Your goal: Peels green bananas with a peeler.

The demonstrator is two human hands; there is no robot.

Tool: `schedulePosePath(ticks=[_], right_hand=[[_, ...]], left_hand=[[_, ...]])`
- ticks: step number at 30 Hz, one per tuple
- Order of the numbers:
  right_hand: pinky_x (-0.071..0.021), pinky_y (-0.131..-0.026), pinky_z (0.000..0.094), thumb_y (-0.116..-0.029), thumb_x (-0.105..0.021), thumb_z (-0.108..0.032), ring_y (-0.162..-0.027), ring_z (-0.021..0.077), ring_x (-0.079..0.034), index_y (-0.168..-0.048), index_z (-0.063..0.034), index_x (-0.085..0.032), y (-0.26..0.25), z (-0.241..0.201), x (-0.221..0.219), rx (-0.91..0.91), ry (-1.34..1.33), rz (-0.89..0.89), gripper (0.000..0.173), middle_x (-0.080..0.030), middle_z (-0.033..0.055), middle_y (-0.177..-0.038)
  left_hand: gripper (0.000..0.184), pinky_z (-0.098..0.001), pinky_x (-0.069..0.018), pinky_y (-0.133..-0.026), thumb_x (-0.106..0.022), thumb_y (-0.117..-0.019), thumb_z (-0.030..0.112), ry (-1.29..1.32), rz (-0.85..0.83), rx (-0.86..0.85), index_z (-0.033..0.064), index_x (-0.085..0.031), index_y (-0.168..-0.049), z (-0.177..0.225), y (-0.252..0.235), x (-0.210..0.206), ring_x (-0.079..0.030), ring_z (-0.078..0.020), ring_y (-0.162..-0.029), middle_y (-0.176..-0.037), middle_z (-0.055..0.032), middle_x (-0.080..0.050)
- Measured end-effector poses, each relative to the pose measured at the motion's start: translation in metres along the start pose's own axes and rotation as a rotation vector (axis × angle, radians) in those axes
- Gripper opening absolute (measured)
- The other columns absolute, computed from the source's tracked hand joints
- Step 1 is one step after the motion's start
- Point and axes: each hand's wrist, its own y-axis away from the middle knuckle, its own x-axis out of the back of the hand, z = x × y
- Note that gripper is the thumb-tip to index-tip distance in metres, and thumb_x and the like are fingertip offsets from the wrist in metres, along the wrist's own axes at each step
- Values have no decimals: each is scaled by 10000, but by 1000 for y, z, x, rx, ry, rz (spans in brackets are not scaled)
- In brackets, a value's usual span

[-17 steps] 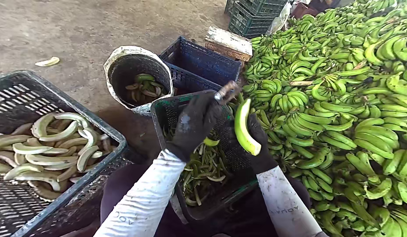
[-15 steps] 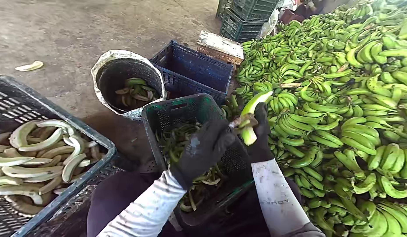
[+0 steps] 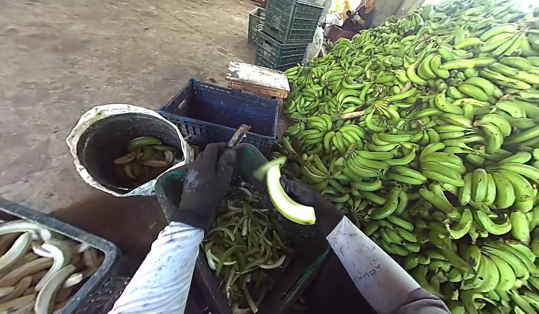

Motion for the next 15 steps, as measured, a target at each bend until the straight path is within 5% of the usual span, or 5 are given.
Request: schedulePosePath(ticks=[4,7,11,15], right_hand=[[-554,-919,337,-1038,-573,-285,-1064,125,-655,-1437,-166,-543,-16,3,8,-66,263,528,417,-672,65,-1226],[-580,-906,366,-1011,-624,-214,-1060,173,-670,-1501,-175,-464,-20,3,20,68,331,418,517,-656,96,-1260],[-575,-804,477,-1015,-581,-295,-903,245,-692,-1554,-196,-414,-19,3,23,152,940,177,573,-690,147,-1170],[-586,-824,373,-1023,-565,-247,-926,170,-681,-1506,-113,-440,-11,10,17,202,590,272,517,-677,115,-1154]], left_hand=[[475,-513,-530,-709,-434,-1071,481,194,-100,89,114,-550,-1350,5,4,-15,-621,-247,-758,-922,-118,-639],[458,-479,-554,-742,-489,-1047,466,205,-78,21,114,-567,-1329,10,7,-26,-644,-204,-811,-971,-88,-655],[542,-420,-545,-770,-475,-1033,526,233,-35,-53,138,-554,-1403,17,18,-27,-631,-166,-868,-1096,-82,-654],[488,-338,-548,-686,-460,-1044,510,357,8,-1,141,-588,-1337,23,26,-28,-624,-115,-768,-956,-24,-652]])
